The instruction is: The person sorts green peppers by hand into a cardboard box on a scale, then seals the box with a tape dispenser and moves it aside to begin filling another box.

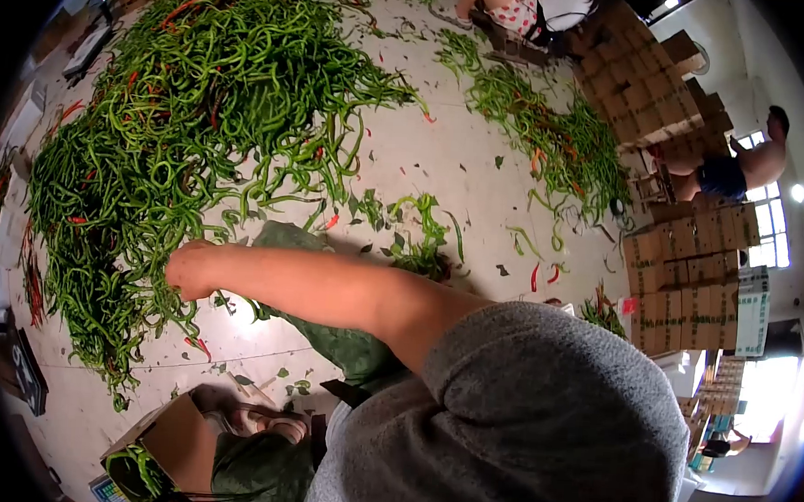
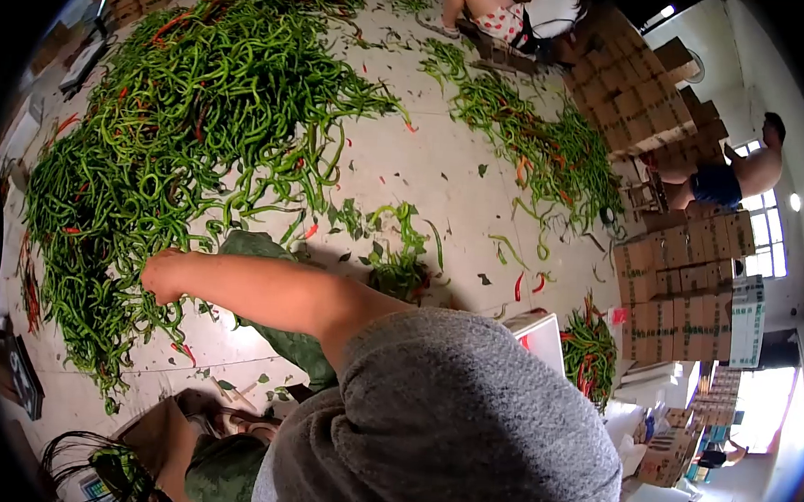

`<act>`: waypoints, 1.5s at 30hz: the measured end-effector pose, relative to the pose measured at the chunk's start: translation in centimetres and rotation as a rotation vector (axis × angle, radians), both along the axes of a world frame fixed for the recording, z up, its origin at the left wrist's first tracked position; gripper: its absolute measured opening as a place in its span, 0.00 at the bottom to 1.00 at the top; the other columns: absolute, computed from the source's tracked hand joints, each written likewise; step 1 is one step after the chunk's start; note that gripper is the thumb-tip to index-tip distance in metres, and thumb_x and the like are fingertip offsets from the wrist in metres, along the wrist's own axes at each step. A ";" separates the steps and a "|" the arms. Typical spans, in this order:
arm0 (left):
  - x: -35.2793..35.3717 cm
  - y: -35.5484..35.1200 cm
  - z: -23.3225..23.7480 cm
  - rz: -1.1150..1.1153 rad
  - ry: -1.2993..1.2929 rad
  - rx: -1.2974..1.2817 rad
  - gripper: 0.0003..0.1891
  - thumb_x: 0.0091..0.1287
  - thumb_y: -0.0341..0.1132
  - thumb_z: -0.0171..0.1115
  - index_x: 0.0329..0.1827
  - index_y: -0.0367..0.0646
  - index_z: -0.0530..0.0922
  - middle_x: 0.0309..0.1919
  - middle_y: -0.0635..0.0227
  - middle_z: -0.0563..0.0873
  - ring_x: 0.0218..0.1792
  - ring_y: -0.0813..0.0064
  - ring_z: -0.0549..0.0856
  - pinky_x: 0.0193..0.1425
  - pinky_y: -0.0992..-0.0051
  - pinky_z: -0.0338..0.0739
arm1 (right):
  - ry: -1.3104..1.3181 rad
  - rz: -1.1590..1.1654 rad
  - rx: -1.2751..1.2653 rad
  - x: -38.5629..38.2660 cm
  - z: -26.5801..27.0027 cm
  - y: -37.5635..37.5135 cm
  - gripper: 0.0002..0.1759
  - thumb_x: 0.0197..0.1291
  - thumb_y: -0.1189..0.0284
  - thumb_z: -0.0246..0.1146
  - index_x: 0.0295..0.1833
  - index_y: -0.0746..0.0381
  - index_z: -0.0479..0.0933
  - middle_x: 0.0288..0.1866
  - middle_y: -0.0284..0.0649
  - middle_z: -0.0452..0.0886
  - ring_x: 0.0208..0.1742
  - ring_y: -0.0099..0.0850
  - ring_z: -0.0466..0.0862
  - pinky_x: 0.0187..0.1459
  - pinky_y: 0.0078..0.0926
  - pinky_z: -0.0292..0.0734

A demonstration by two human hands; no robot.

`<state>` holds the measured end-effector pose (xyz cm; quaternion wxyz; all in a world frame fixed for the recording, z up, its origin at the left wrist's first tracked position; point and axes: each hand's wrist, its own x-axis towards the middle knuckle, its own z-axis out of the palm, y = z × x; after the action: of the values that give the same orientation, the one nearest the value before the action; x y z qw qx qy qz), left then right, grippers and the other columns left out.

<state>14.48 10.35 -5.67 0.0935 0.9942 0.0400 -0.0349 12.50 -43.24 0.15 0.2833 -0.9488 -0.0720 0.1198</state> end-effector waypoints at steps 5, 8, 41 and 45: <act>-0.7 0.2 0.2 0.036 0.014 0.027 0.32 0.48 0.51 0.64 0.53 0.42 0.70 0.50 0.51 0.75 0.50 0.54 0.73 0.53 0.59 0.67 | 0.015 0.030 -0.012 0.2 0.2 0.3 0.12 0.46 0.67 0.61 0.37 0.58 0.82 0.36 0.44 0.83 0.43 0.44 0.81 0.44 0.43 0.76; -0.8 -0.1 0.2 0.040 0.016 0.042 0.30 0.50 0.52 0.63 0.52 0.42 0.72 0.49 0.51 0.76 0.49 0.54 0.75 0.52 0.59 0.69 | 0.011 0.039 -0.036 0.3 -0.3 0.4 0.12 0.46 0.66 0.61 0.37 0.58 0.82 0.36 0.44 0.82 0.42 0.43 0.81 0.43 0.43 0.76; -13.1 4.7 22.3 0.437 -0.459 -0.571 0.17 0.57 0.34 0.67 0.48 0.39 0.79 0.32 0.67 0.84 0.28 0.77 0.83 0.26 0.79 0.76 | -0.015 0.191 0.211 -0.3 1.5 -0.5 0.18 0.57 0.66 0.62 0.50 0.66 0.76 0.42 0.45 0.82 0.41 0.34 0.81 0.43 0.29 0.75; -11.3 6.1 26.5 0.297 -0.563 -0.724 0.14 0.59 0.29 0.67 0.47 0.38 0.79 0.34 0.69 0.84 0.33 0.80 0.82 0.36 0.82 0.76 | -0.032 0.224 0.199 -0.1 1.3 -0.4 0.20 0.54 0.64 0.63 0.50 0.64 0.78 0.44 0.48 0.81 0.44 0.41 0.81 0.46 0.33 0.75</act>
<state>3.21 16.49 20.87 0.4447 0.8521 0.1400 0.2377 12.41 -43.63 1.48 0.3598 -0.9038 -0.1933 0.1277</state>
